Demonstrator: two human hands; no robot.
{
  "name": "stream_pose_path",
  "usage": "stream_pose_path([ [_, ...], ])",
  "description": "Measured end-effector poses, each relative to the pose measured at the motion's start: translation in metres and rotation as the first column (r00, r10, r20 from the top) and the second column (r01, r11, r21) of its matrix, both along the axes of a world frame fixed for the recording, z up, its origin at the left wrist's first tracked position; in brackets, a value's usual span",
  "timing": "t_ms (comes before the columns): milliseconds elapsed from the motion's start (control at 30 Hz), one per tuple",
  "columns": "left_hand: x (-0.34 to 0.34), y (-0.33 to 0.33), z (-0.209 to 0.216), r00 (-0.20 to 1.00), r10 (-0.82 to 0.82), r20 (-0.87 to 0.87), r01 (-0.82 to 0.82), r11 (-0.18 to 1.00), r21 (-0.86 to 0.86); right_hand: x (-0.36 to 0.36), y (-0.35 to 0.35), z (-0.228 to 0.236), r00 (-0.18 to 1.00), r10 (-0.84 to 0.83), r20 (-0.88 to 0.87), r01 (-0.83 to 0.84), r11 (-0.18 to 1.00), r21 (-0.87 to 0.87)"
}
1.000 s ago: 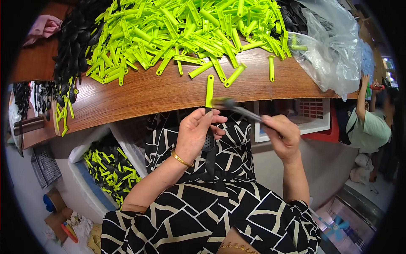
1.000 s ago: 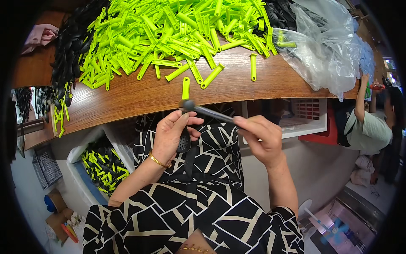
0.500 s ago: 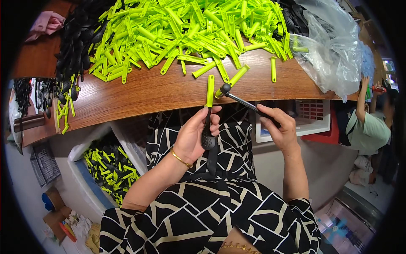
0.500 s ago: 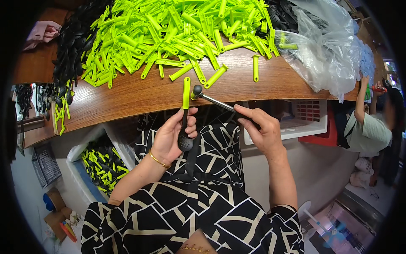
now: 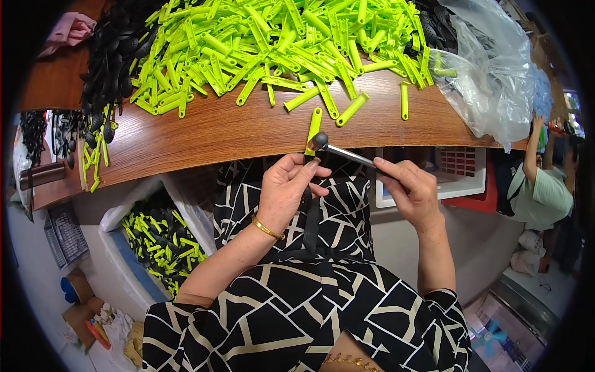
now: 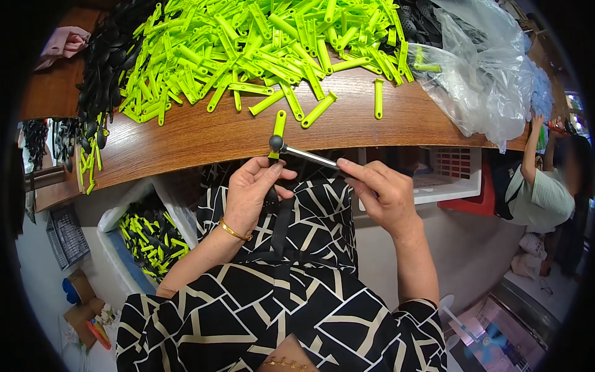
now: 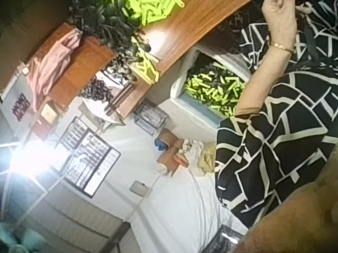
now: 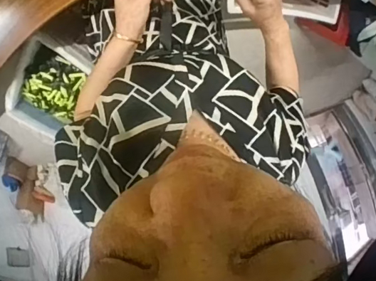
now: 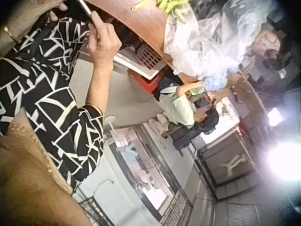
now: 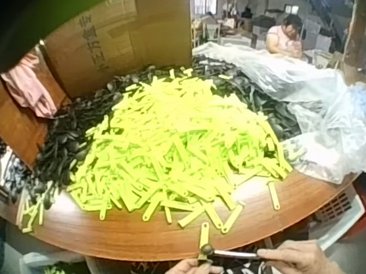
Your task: The person assembles plastic spoons by inserting a neon green handle into a black spoon head. They use a hammer to tap the handle into place and then drop the finished spoon into a white bin below the table. The process is repeated continuously for multiple units.
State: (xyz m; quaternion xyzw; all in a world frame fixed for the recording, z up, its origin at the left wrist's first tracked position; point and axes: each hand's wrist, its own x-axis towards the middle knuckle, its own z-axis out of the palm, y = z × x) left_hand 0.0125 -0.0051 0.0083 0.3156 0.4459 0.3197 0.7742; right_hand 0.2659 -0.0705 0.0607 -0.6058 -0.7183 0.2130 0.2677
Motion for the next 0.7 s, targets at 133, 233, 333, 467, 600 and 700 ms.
stream_pose_path([
  [133,0.001,0.0,0.0,1.0,0.0,0.009,0.0,1.0,-0.01,-0.004,0.007,-0.004,0.958,0.046,-0.283,0.057,0.937,0.346],
  [233,0.0,0.001,0.002,1.0,-0.008,0.02,0.008,1.0,-0.01,-0.004,0.004,-0.008,0.996,0.007,-0.089,-0.003,0.999,0.051],
  [333,-0.002,-0.001,0.0,0.999,-0.037,0.012,0.037,0.999,0.012,0.002,0.006,-0.011,0.989,-0.075,-0.124,0.083,0.995,0.06],
  [467,-0.017,-0.006,-0.009,0.999,-0.041,-0.029,0.045,0.99,0.136,0.027,0.017,-0.026,0.812,-0.365,-0.455,0.395,0.918,-0.032],
  [600,-0.088,-0.015,-0.024,0.975,0.125,-0.186,-0.037,0.909,0.416,0.077,0.046,-0.023,0.448,-0.461,-0.766,0.571,0.807,-0.152],
  [700,-0.157,-0.025,-0.031,0.807,0.519,-0.281,-0.313,0.78,0.542,0.109,0.082,-0.025,0.482,-0.488,-0.728,0.665,0.744,-0.059],
])
